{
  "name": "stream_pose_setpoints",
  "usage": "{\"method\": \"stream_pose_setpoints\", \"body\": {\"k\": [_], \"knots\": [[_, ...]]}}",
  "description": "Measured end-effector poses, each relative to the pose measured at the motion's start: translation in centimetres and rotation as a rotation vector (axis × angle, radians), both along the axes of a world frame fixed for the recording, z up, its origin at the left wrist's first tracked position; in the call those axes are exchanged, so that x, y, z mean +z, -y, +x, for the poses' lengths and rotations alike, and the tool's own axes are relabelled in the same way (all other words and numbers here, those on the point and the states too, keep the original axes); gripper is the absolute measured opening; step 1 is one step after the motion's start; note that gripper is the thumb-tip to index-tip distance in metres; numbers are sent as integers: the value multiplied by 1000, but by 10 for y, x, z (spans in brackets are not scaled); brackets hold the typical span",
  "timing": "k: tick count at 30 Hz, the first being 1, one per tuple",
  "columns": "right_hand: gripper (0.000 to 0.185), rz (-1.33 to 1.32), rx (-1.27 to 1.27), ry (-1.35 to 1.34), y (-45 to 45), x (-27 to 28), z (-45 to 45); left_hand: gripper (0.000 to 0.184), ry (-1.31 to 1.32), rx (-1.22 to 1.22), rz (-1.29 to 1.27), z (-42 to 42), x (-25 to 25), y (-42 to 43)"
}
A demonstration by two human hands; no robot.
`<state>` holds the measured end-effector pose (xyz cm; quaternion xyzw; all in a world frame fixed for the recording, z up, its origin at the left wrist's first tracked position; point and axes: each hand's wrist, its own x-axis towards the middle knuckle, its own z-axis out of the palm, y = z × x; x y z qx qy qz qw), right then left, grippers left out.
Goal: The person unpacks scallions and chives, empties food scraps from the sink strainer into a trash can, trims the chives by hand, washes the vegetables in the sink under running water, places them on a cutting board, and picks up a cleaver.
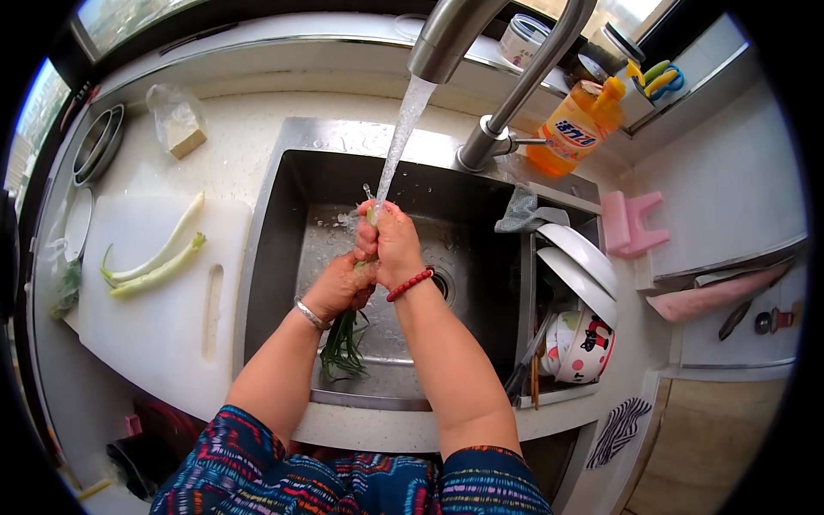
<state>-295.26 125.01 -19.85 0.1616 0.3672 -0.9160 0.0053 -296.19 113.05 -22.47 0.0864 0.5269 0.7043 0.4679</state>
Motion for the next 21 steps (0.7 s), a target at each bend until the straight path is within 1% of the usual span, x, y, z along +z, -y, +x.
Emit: {"method": "stream_pose_setpoints", "body": {"k": [1,2,3,4,5,6,7,8,9,10,11,12,13,14,15,16,17,18,19,20,21], "knots": [[23,-42,0,39,-3,0,0,22,-19,-58,-43,-1,-3,0],[26,-83,-2,78,-4,0,-1,22,-19,-57,-43,-3,-8,0],[33,-80,-51,117,-2,4,-1,32,-141,-92,-14,-5,-12,2],[33,-77,-51,116,0,3,-1,43,-263,-127,18,-7,-14,3],[35,151,-117,60,3,2,-1,43,-266,-128,23,-8,-13,5],[36,377,-188,1,6,2,-1,55,-295,85,16,-12,-10,8],[37,539,-194,14,9,2,2,67,-319,300,7,-13,-8,9],[37,689,-176,-8,12,-9,4,67,-317,299,6,-15,-8,4],[34,829,-152,-65,22,-21,7,73,-117,428,106,-19,-7,-5],[35,969,-129,-124,34,-33,11,80,82,552,207,-22,-5,-14],[35,969,-134,-123,48,-30,17,84,79,525,210,-21,8,-20],[35,972,-233,-189,61,-22,23,84,76,516,213,-20,12,-23],[42,973,-331,-254,65,-17,25,84,51,559,193,-19,13,-25],[42,976,-334,-252,58,-18,25,84,29,604,171,-15,13,-27],[46,989,-216,-219,47,-21,24,79,69,539,213,-7,12,-28],[53,996,-98,-182,37,-25,22,71,55,468,253,-2,6,-29],[55,916,-98,-156,24,-37,12,68,25,443,224,5,3,-32],[54,1064,-180,-110,17,-42,0,65,-2,417,197,11,0,-36],[54,1112,-222,-90,8,-47,-6,65,8,411,197,12,0,-39],[54,1161,-261,-70,6,-37,-8,65,-46,428,190,12,2,-41],[54,1163,-256,-61,9,-45,-8,64,-102,449,181,11,3,-43]]}}
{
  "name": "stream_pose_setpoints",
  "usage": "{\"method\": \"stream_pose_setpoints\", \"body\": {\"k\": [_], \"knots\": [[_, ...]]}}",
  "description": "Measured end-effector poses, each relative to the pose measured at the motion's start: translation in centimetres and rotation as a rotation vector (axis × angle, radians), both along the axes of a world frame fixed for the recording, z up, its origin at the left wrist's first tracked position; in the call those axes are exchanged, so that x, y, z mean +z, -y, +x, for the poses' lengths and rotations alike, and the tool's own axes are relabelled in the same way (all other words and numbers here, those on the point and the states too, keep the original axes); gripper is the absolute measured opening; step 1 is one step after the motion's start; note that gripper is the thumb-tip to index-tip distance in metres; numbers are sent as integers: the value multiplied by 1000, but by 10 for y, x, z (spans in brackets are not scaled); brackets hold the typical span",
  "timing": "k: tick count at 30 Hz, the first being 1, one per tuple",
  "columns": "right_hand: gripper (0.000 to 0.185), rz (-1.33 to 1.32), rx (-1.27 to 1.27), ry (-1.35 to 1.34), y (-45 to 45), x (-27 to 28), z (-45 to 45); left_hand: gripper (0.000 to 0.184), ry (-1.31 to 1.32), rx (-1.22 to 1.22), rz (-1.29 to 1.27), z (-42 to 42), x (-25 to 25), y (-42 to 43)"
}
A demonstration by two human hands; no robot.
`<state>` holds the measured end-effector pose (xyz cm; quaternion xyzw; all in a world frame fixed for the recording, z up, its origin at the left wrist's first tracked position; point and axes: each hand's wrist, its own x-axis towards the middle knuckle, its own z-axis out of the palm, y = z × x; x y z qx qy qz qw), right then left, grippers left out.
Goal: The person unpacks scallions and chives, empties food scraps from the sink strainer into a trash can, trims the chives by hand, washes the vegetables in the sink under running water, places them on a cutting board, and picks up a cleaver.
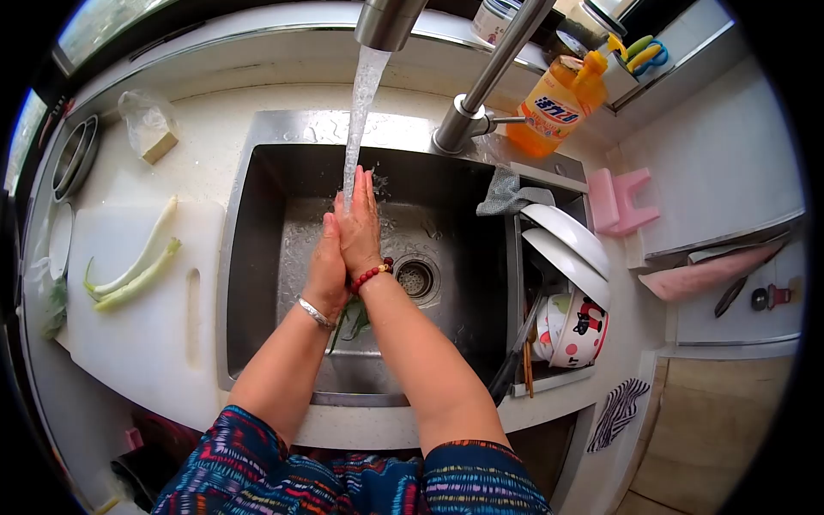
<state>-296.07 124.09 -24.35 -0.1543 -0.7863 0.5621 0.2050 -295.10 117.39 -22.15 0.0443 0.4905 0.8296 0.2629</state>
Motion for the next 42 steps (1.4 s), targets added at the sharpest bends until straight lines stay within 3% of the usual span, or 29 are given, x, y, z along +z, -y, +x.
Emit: {"method": "stream_pose_setpoints", "body": {"k": [2,3,5,7,9,10,13,15,17,19,21,23,24,28,29,30,33,34,35,37,39,40,42], "knots": [[53,-19,41,-95,11,-18,-3,65,28,9,137,-13,-6,5],[54,-12,160,-2,20,10,11,66,47,20,273,-20,-8,9],[50,107,233,-125,37,11,20,70,119,97,291,-26,-11,15],[50,141,235,-126,28,2,15,66,283,6,270,-24,-21,17],[53,105,-18,67,7,-1,-4,61,192,-93,246,-11,-16,9],[50,218,-68,53,-3,0,-10,57,204,-28,296,-4,-9,1],[51,215,-93,159,3,5,-10,57,210,-23,243,-7,-8,3],[53,195,10,89,19,0,5,60,221,-34,249,-14,-16,5],[52,204,126,26,29,9,17,61,279,131,422,-18,-7,6],[51,219,112,68,22,4,13,62,318,146,427,-16,-7,6],[48,168,-22,120,6,3,-3,64,217,-64,378,-11,-12,3],[47,345,-178,118,-5,2,-16,63,203,-45,348,-7,-14,0],[47,293,-205,128,-3,2,-19,62,200,-40,329,-8,-17,0],[49,83,60,101,27,7,12,62,210,28,348,-20,-17,10],[50,20,141,-36,34,7,15,63,221,85,366,-23,-17,12],[52,91,130,52,33,8,16,63,362,91,357,-21,-16,13],[49,178,-77,202,9,4,-2,62,295,-66,411,-9,-14,5],[51,298,-119,140,-7,-20,-16,61,286,-28,394,-5,-14,0],[54,312,-171,193,-10,-6,-18,61,289,-28,392,-4,-12,-1],[55,326,-174,262,-2,8,-15,60,252,3,299,-2,-8,-1],[56,205,-20,153,12,-2,-1,58,279,18,283,-11,-19,4],[58,203,67,232,18,-4,7,57,309,30,353,-16,-22,7],[57,184,-13,225,15,-13,5,54,372,68,448,-14,-21,6]]}}
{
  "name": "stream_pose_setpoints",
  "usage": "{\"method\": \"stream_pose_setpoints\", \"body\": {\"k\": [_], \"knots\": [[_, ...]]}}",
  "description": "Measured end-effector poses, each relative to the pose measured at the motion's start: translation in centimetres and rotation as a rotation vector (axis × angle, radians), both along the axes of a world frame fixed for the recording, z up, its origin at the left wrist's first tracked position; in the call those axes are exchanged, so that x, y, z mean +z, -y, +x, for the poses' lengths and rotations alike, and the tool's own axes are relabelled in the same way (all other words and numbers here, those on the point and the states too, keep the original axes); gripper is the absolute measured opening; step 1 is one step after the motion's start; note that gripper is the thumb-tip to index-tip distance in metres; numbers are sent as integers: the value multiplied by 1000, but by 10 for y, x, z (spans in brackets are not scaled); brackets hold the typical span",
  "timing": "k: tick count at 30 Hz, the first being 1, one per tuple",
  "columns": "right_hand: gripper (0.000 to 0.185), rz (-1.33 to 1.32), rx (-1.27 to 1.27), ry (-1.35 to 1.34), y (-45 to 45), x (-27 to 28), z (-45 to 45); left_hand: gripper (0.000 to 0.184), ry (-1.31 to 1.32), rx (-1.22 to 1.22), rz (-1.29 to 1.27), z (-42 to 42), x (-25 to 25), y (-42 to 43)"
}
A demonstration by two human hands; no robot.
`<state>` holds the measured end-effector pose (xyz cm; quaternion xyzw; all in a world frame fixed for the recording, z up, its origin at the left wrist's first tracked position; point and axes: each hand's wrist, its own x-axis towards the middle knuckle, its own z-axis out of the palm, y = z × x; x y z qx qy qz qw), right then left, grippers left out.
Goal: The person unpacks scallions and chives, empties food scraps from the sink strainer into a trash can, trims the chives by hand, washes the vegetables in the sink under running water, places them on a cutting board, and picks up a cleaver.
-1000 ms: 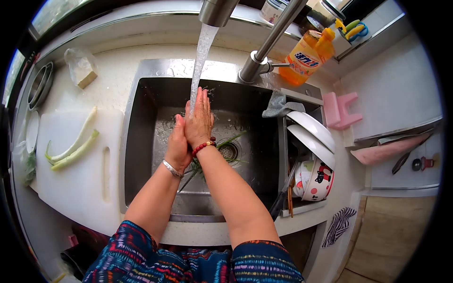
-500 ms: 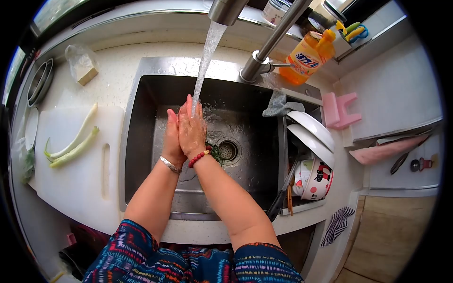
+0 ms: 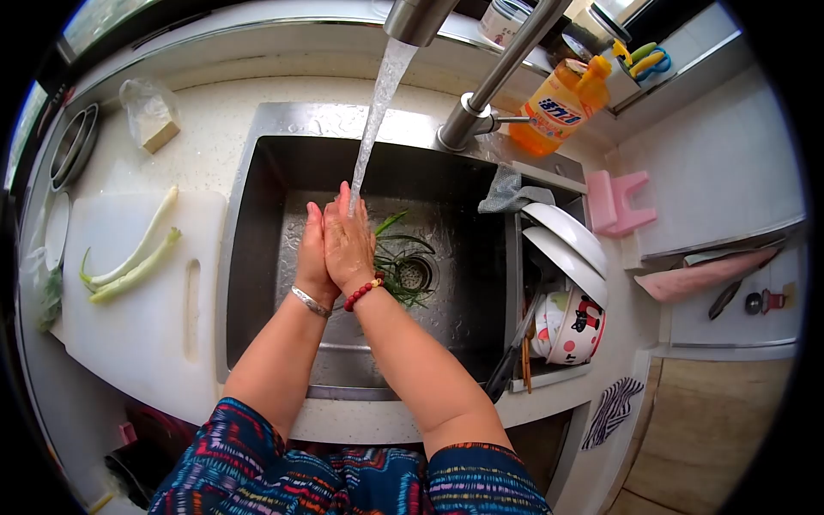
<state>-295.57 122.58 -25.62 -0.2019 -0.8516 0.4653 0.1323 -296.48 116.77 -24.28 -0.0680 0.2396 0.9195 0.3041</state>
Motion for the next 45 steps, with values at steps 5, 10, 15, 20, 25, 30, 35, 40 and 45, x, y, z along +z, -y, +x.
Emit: {"method": "stream_pose_setpoints", "body": {"k": [5,10,15,20,25,30,35,40,45], "knots": [[55,-145,-287,-184,-20,14,-22,42,-74,32,-216,21,12,-15],[58,-1165,-272,-209,-1,28,-8,42,-104,227,-404,-2,15,8],[63,-766,378,155,-17,51,25,46,28,171,-68,-25,28,22],[19,-859,534,389,-33,44,44,42,112,26,15,-28,38,28],[15,-1114,482,354,-38,40,50,42,-30,-116,246,-26,28,28],[20,-1262,473,346,-39,34,54,24,-92,-160,75,-21,32,26],[23,-1287,534,326,-38,24,59,17,-97,-181,-36,-18,32,21],[24,-1246,575,338,-37,23,62,35,-94,-284,135,-24,7,28],[24,-1564,510,292,-40,27,67,45,5,-264,131,-17,36,22]]}}
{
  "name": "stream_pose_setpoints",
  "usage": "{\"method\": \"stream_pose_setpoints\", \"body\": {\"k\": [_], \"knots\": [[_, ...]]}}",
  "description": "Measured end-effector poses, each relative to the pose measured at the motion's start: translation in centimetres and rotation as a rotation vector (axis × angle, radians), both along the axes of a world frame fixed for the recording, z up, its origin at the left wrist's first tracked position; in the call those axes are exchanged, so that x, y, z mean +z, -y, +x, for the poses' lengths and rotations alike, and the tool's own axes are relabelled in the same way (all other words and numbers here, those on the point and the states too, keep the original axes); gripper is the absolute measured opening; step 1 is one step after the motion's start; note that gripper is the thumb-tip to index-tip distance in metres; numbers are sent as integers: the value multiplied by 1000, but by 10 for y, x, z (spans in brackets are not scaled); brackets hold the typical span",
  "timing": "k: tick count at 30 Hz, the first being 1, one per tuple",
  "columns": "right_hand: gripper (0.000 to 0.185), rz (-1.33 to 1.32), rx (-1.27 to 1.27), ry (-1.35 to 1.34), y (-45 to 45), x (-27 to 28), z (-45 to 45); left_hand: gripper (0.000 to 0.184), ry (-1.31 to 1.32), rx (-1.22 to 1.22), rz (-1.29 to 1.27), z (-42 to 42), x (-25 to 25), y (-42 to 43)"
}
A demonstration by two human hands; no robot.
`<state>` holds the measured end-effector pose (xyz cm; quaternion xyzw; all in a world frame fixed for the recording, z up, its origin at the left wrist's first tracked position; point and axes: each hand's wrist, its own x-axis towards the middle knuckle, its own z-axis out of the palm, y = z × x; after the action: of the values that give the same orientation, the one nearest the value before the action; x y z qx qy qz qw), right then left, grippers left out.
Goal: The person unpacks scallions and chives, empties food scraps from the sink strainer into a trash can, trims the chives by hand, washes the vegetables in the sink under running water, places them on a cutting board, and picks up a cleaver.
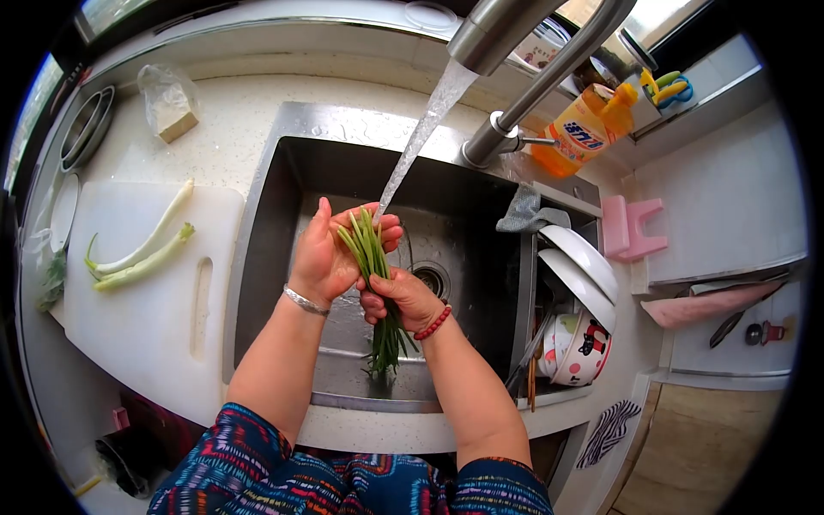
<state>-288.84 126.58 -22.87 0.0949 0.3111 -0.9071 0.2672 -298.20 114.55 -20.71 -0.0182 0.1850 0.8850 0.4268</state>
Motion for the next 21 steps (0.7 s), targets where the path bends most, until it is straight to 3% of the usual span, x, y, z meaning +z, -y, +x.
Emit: {"method": "stream_pose_setpoints", "body": {"k": [3,7,10,12,15,21], "knots": [[24,-105,1,-37,-4,-2,1,39,2,-47,198,1,-2,-1],[25,-323,-3,-64,-6,-2,1,38,-97,-28,199,-2,-7,0],[25,-339,13,-102,-7,-3,1,36,-253,-158,161,-5,-8,5],[25,-316,18,-96,-7,-3,0,29,-171,-102,51,-3,-5,4],[24,-296,30,-83,-5,-3,0,21,-245,-13,-49,0,-11,1],[23,-256,34,-61,1,-5,-2,18,-229,66,-180,1,-12,1]]}}
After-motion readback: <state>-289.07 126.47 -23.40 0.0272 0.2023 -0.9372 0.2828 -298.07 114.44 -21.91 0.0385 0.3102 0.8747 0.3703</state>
